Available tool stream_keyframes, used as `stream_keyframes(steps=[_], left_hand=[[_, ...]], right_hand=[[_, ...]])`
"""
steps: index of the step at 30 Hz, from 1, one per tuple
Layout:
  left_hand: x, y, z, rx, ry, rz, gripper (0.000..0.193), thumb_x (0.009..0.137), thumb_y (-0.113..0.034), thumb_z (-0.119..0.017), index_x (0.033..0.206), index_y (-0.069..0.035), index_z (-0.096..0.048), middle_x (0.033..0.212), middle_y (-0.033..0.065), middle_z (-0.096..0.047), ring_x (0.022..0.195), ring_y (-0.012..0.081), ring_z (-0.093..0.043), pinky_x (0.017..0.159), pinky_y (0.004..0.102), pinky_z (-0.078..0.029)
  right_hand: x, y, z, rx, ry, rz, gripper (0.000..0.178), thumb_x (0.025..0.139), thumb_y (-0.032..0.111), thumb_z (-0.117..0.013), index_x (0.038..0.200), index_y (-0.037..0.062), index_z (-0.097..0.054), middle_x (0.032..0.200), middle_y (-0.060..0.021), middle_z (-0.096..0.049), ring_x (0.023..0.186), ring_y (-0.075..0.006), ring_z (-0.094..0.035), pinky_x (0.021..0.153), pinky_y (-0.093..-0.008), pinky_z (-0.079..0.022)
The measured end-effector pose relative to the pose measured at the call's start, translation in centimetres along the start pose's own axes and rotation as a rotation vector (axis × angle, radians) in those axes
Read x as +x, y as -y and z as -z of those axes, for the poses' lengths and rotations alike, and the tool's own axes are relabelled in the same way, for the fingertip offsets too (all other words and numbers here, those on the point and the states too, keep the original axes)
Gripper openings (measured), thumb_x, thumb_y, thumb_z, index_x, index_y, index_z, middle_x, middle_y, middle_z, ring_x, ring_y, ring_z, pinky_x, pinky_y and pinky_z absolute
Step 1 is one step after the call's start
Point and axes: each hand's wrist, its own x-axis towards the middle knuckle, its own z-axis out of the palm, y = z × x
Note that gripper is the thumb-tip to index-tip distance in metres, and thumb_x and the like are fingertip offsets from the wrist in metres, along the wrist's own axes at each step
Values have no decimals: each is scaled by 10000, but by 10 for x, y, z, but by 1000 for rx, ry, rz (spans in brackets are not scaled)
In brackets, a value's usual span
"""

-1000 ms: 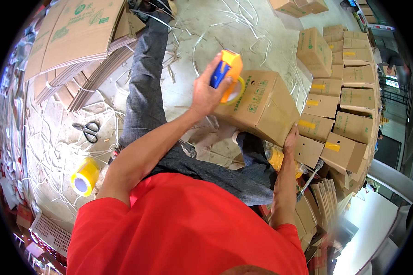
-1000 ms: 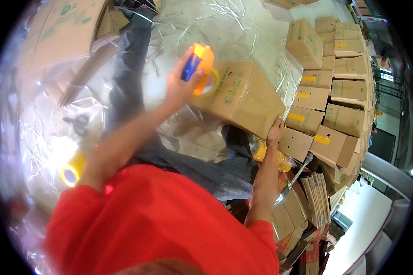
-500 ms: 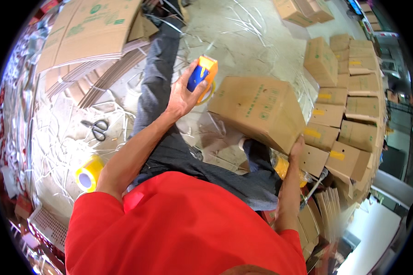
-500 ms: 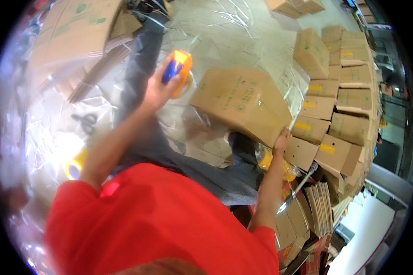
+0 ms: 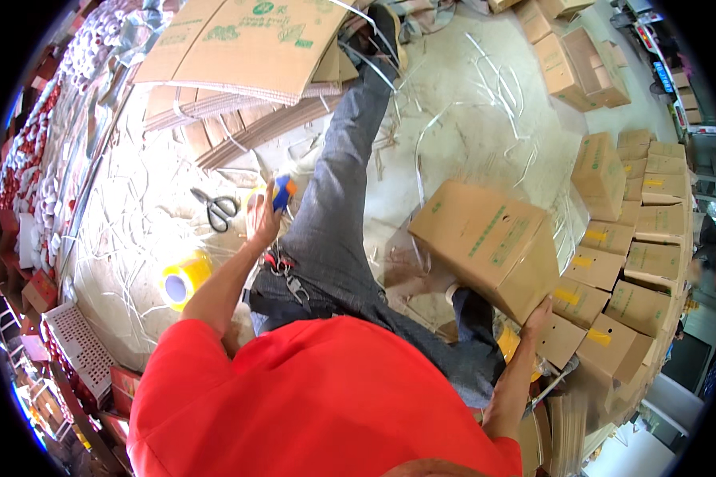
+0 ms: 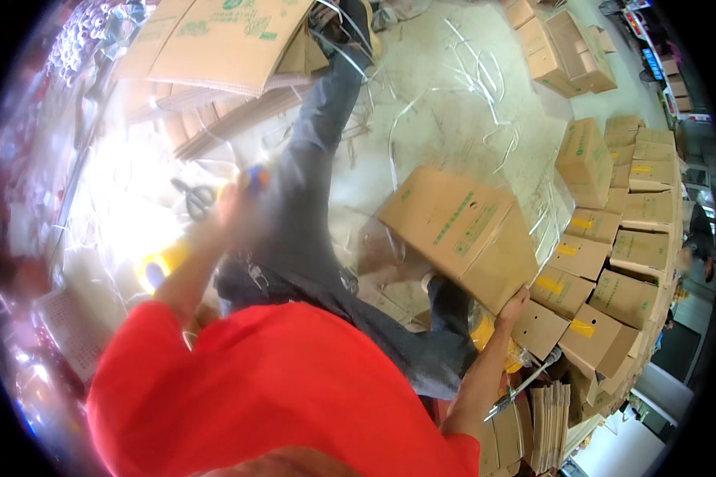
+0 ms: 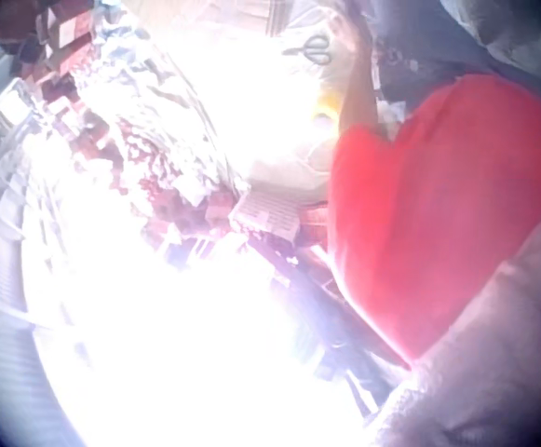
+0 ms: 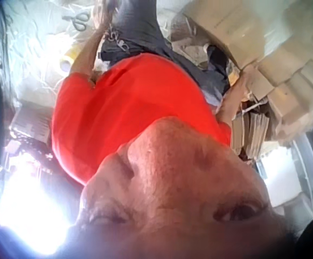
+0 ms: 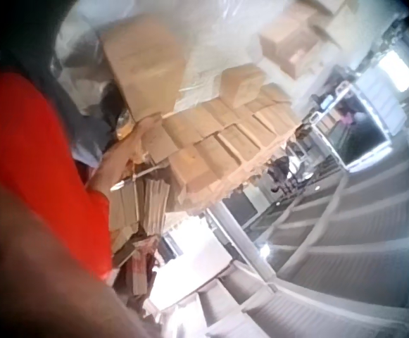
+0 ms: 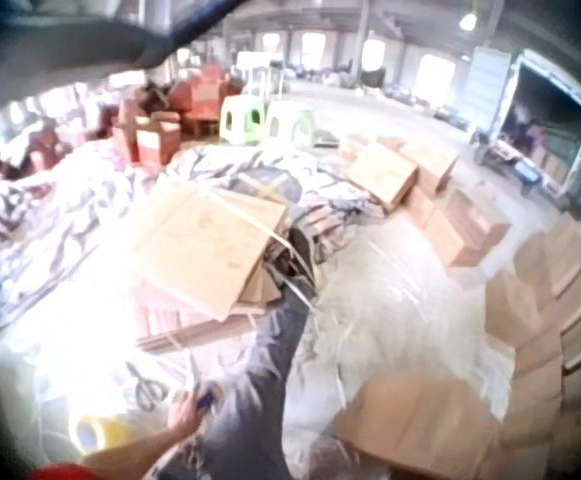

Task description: The person assembles flat cardboard sheets into small boxes by folding the flaps and securing them with packing tape. The person uses a handheld tape dispenser to apply tape to the seams and then places the finished boxes into a stack.

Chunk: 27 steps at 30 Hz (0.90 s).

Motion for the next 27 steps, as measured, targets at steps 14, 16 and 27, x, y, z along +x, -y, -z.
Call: stream_keyframes(steps=[14, 16, 27], left_hand=[[46, -187, 92, -559, -117, -511, 564, 921, -239, -734, 1387, 35, -575, 1233, 277, -670, 1139, 427, -655, 968, 510, -521], [61, -242, 32, -527, -43, -665, 688, 923, -297, -752, 1474, 31, -500, 1305, 311, -636, 1215, 465, -610, 1046, 508, -489], [28, -314, -14, -1027, 1096, -365, 492, 998, -273, -707, 1387, -7, -566, 1208, 157, -709, 1083, 203, -681, 915, 344, -542]], right_hand=[[-22, -35, 13, -8, -190, -94, 521, 1129, 416, -459, 1296, -40, -648, 1187, -135, -696, 1048, -237, -634, 948, -384, -501], [-25, -47, 25, -124, -246, 10, 507, 1127, 406, -467, 1270, -41, -660, 1165, -139, -706, 1029, -231, -630, 945, -383, -498], [-27, -42, 41, 312, -12, -173, 475, 1089, 371, -515, 1186, -58, -694, 1105, -148, -727, 1016, -227, -659, 916, -378, -516]])
